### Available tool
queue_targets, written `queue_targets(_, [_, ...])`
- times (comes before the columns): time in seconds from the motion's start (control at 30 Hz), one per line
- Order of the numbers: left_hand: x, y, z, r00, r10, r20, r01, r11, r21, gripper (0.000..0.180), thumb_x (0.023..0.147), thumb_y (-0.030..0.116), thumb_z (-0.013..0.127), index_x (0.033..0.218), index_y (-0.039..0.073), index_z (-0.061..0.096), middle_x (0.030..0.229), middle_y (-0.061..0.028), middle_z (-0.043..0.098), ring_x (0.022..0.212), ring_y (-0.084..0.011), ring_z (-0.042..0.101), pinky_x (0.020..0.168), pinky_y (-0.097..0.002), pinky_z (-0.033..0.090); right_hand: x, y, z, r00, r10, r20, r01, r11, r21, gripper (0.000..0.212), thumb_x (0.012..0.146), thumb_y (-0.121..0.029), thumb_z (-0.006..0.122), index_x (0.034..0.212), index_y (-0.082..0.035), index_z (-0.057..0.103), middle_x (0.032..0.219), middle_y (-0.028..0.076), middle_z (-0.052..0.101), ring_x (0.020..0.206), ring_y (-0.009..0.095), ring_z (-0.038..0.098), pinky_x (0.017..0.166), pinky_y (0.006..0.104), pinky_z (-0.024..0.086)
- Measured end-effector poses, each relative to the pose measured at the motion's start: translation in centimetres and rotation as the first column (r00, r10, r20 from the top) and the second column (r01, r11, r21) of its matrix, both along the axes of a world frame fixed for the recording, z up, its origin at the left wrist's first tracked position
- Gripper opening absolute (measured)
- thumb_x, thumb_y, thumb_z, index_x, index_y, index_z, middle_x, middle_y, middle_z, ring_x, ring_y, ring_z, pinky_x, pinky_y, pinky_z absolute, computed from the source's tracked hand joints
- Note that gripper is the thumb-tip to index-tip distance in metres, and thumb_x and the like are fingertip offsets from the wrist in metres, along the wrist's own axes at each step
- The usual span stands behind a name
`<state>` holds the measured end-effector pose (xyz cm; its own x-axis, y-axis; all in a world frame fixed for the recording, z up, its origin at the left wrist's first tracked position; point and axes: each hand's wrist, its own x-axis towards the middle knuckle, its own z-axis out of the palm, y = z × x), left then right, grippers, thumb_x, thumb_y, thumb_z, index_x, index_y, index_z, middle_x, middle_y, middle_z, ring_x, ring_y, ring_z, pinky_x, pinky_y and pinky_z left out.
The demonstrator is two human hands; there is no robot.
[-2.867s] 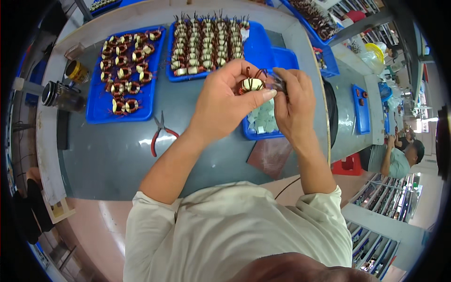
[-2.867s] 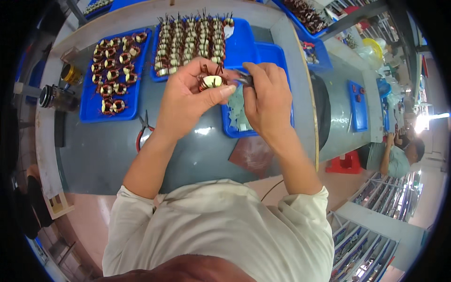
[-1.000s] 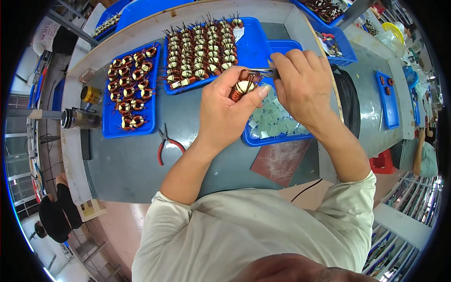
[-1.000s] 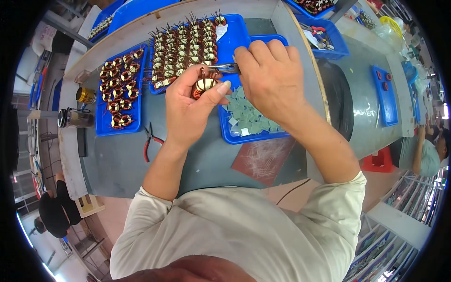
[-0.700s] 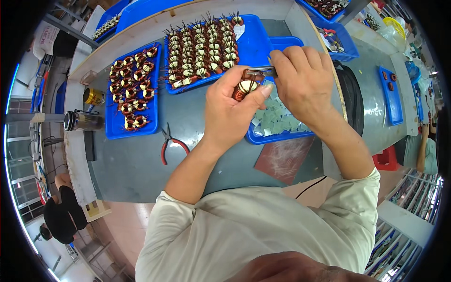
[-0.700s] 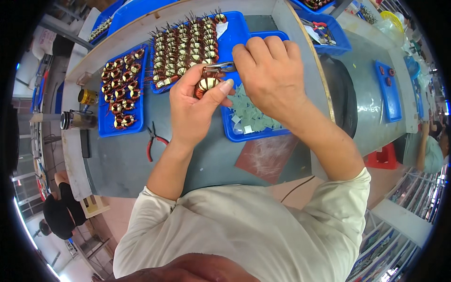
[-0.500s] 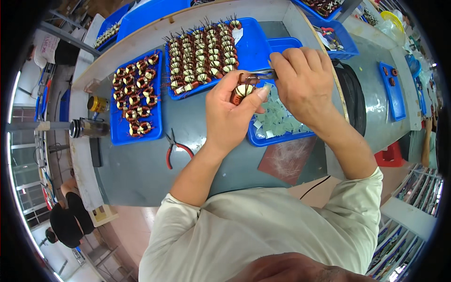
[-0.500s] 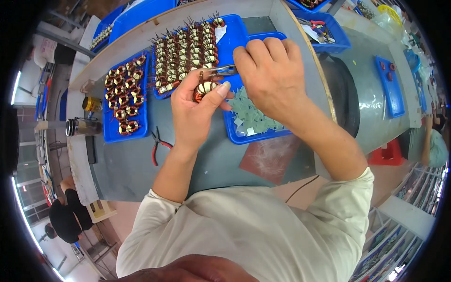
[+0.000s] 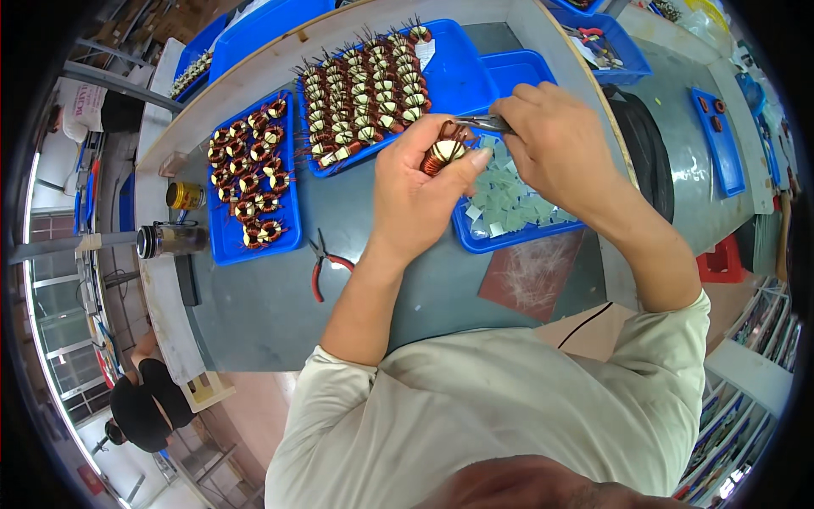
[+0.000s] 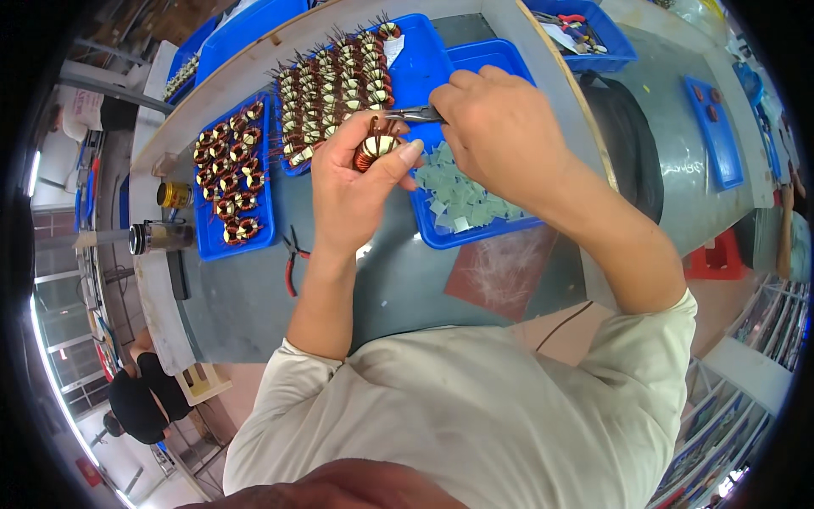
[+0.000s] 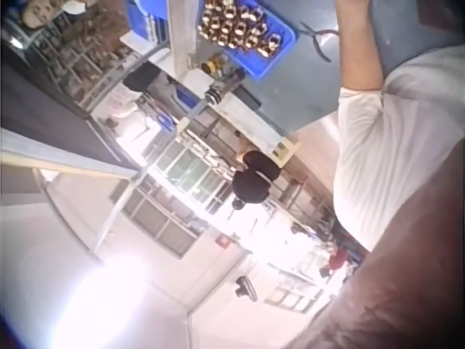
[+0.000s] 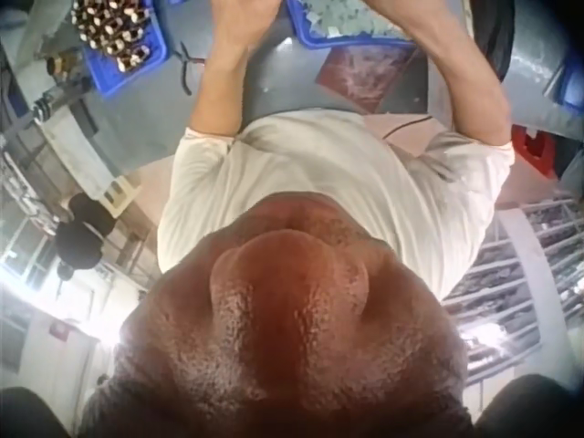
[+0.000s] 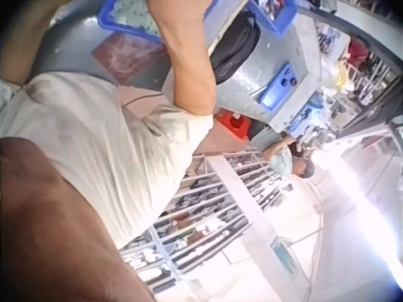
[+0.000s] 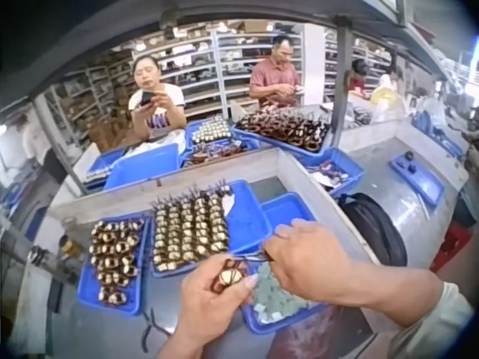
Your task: Assembling small copper coil components with plastic spacers at a factory workbench.
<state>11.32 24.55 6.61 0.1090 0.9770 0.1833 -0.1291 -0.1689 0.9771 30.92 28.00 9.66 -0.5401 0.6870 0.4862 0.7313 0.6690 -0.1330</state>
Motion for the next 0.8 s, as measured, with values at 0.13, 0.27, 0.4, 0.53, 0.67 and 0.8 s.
queue_targets(0.13, [-1.0,0.3,0.6,0.988,-0.082,-0.133,0.076,0.996,-0.048,0.021,0.088,0.007,0.078,0.104,0.0,0.067,0.083,-0.0006,0.065,0.065,-0.0047,0.06,0.057,-0.0222,0.05,0.2,-0.2,0.2,0.999,-0.012,-0.039,0.004,0.981,-0.194,0.01,0.083,-0.01,0.07,0.091,-0.004,0.068,0.086,0.012,0.065,0.083,0.035,0.064,0.076,0.0469,0.052])
queue_targets(0.27, [-1.2,0.4,0.5,0.979,-0.154,-0.13,0.138,0.983,-0.122,0.022,0.089,0.006,0.076,0.107,0.0,0.067,0.085,-0.0012,0.066,0.067,-0.0055,0.061,0.059,-0.0226,0.052,0.5,0.1,-0.7,0.999,0.001,-0.053,-0.013,0.975,-0.222,0.009,0.085,-0.01,0.069,0.092,-0.004,0.067,0.091,0.013,0.066,0.087,0.034,0.064,0.076,0.0467,0.052])
queue_targets(0.4, [-0.2,0.1,0.3,0.995,-0.103,0.015,0.104,0.988,-0.115,0.028,0.091,0.006,0.074,0.116,-0.003,0.066,0.088,-0.0037,0.069,0.07,-0.0093,0.064,0.062,-0.0252,0.057,-0.2,0.2,-1.4,0.998,-0.053,0.017,0.053,0.998,-0.021,0.009,0.084,-0.011,0.068,0.091,-0.006,0.066,0.091,0.01,0.064,0.086,0.029,0.064,0.071,0.0431,0.051])
queue_targets(0.53, [0.3,-0.1,-0.2,0.997,-0.034,0.067,0.041,0.994,-0.101,0.03,0.092,0.005,0.074,0.119,-0.004,0.064,0.09,-0.0041,0.068,0.071,-0.0092,0.066,0.062,-0.0249,0.057,-0.3,0.0,-1.6,0.995,-0.095,0.026,0.093,0.994,0.06,0.01,0.083,-0.012,0.068,0.092,-0.008,0.066,0.091,0.008,0.063,0.084,0.026,0.064,0.068,0.0403,0.05])
queue_targets(0.67, [0.8,-0.2,-0.5,0.999,0.037,0.02,-0.036,0.999,-0.039,0.029,0.093,0.005,0.074,0.118,-0.004,0.063,0.091,-0.0042,0.067,0.071,-0.0082,0.065,0.061,-0.0252,0.058,-0.4,-0.3,-1.9,0.99,-0.122,0.065,0.119,0.992,0.045,0.013,0.081,-0.013,0.069,0.093,-0.008,0.065,0.092,0.007,0.063,0.087,0.025,0.064,0.067,0.0401,0.049])
queue_targets(0.8, [0.8,-0.4,-0.5,0.998,0.025,0.05,-0.022,0.999,-0.047,0.027,0.094,0.007,0.074,0.116,-0.004,0.063,0.09,-0.004,0.067,0.071,-0.0082,0.065,0.06,-0.0251,0.057,-0.6,-0.6,-1.8,0.986,-0.151,0.076,0.148,0.988,0.045,0.016,0.079,-0.013,0.069,0.094,-0.008,0.065,0.093,0.008,0.063,0.089,0.025,0.065,0.067,0.0403,0.05])
